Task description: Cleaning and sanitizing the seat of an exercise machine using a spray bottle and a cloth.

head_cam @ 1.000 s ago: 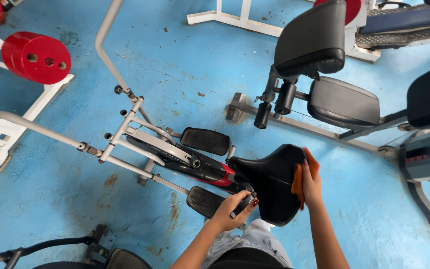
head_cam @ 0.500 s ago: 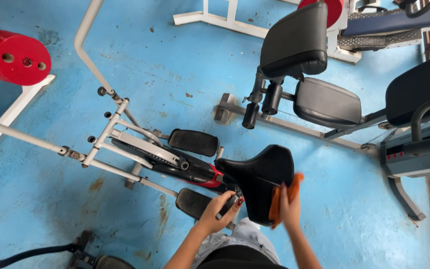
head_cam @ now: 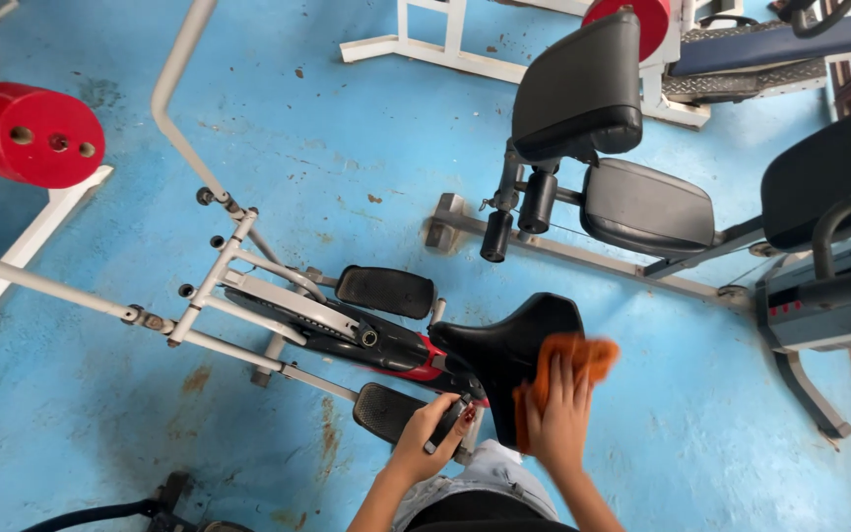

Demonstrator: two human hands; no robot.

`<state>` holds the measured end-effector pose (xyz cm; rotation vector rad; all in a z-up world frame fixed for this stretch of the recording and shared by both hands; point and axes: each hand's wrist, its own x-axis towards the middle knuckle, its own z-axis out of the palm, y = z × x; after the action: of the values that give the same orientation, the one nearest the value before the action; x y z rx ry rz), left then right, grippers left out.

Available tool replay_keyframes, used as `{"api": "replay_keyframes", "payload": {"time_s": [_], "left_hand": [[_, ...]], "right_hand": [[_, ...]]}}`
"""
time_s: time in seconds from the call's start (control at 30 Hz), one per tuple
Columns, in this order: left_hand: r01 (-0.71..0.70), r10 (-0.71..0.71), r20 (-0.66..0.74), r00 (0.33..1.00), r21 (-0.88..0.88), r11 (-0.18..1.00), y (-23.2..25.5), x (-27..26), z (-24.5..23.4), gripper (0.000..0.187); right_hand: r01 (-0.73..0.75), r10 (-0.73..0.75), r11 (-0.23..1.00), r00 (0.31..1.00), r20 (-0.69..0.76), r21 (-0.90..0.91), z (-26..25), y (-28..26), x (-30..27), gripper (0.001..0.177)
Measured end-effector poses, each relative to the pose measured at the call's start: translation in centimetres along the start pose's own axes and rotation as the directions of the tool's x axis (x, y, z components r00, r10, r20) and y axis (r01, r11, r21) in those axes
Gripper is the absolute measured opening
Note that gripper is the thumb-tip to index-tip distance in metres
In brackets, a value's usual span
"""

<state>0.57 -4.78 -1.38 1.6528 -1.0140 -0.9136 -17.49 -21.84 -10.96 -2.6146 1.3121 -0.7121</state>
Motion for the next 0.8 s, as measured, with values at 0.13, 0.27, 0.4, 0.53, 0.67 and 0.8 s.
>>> {"api": "replay_keyframes", "payload": {"time_s": [0.13, 0.27, 0.4, 0.53, 0.67, 0.8], "left_hand": [[-0.044, 0.035, -0.057, 0.998, -0.155, 0.987, -0.6, 0.1, -1.1, 0.036], [-0.105, 0.078, -0.127, 0.989, -0.218, 0.970, -0.5, -0.4, -1.7, 0.036], [-0.075, 0.048, -0.129, 0.990, -0.214, 0.974, -1.4, -1.3, -1.2, 0.035], [-0.053, 0.035, -0.096, 0.995, -0.195, 0.979, -1.4, -2.4, -0.8, 0.035], [-0.063, 0.041, -0.161, 0.986, -0.130, 0.989, -0.3, -3.7, -1.0, 0.028], [-0.062, 0.023, -0.218, 0.976, -0.177, 0.982, -1.2, -4.1, -1.2, 0.031]], "right_hand": [[-0.014, 0.018, 1.000, 0.984, 0.179, -0.021, 1.2, 1.8, -1.2, 0.075], [-0.137, 0.134, 0.991, 0.961, 0.244, -0.006, 0.5, 2.3, 9.0, 0.076], [-0.345, 0.293, 0.937, 0.862, 0.414, 0.055, 0.0, 0.7, 17.5, 0.052], [-0.036, 0.138, 0.983, 0.783, 0.607, -0.178, 5.6, 0.6, 20.0, 0.066], [0.203, -0.082, 0.971, 0.783, 0.617, -0.129, 8.4, -5.6, 15.5, 0.081], [0.223, -0.267, 0.963, 0.882, 0.388, 0.155, 4.4, -8.8, 11.8, 0.042]]}}
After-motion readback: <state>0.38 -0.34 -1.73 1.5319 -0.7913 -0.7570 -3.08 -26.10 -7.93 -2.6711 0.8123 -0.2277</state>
